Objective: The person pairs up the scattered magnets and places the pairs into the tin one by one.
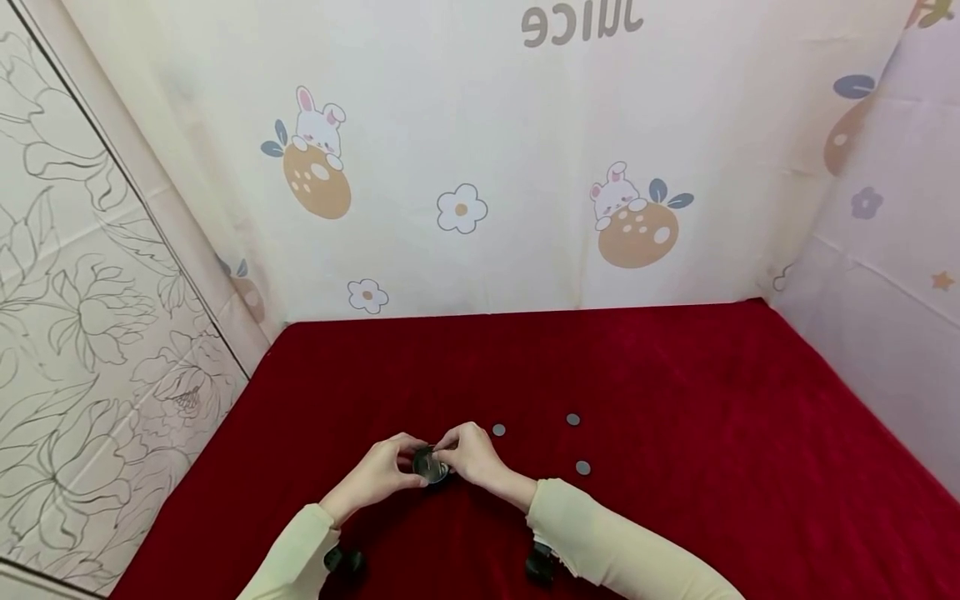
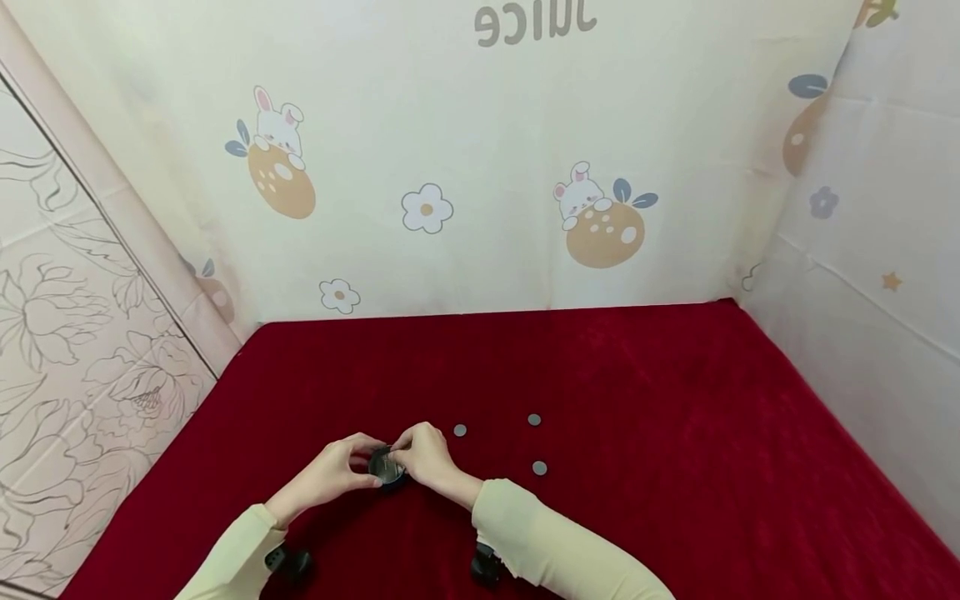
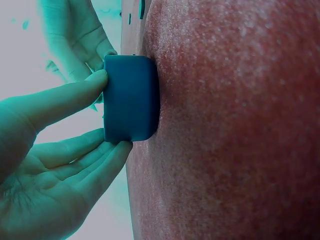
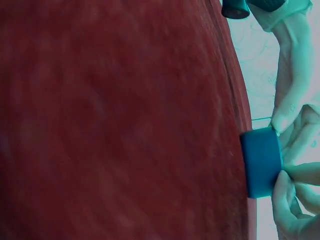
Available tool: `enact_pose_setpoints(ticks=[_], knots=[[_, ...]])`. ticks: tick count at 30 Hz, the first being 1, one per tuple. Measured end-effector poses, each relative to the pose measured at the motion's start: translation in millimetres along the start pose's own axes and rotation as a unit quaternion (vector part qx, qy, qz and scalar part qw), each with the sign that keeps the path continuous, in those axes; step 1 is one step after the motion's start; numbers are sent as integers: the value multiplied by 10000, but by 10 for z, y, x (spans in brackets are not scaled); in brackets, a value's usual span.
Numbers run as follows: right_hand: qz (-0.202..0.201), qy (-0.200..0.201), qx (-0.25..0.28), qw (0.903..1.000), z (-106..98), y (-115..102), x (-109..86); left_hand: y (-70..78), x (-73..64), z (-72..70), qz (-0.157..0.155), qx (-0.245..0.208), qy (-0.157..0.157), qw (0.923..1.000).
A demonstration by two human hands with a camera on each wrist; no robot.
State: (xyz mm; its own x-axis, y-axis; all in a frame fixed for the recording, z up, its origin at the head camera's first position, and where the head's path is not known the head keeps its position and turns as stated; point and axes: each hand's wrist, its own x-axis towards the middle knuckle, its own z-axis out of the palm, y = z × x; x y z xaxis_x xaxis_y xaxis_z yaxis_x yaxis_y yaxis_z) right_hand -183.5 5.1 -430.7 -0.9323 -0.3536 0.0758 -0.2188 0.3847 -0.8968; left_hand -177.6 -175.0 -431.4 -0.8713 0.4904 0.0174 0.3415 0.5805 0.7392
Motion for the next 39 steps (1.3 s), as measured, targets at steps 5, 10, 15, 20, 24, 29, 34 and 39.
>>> enact_pose_setpoints(ticks=[5,10,15,20,24,29,34,39], knots=[[74,9,200,9998,3,11,8,-8,-3,-8,-59,28,-8,10000],[143,-80,427,9990,-76,4,28,23,3,-26,65,265,-81,9996],[117,-485,305,9983,-234,-8,-3,80,8,-39,161,766,-72,9969],[-69,-777,-204,9967,-437,24,-67,155,8,-28,168,1059,106,9942],[-230,-944,-359,9946,-583,64,-124,230,23,-5,262,950,144,9950],[-311,-1065,-562,9922,-744,103,-216,321,78,50,431,770,-37,9961],[-327,-1105,-701,9909,-894,150,-313,401,156,136,621,682,-295,9953],[-310,-1129,-756,9902,-1043,217,-428,470,221,233,700,667,-553,9938]])
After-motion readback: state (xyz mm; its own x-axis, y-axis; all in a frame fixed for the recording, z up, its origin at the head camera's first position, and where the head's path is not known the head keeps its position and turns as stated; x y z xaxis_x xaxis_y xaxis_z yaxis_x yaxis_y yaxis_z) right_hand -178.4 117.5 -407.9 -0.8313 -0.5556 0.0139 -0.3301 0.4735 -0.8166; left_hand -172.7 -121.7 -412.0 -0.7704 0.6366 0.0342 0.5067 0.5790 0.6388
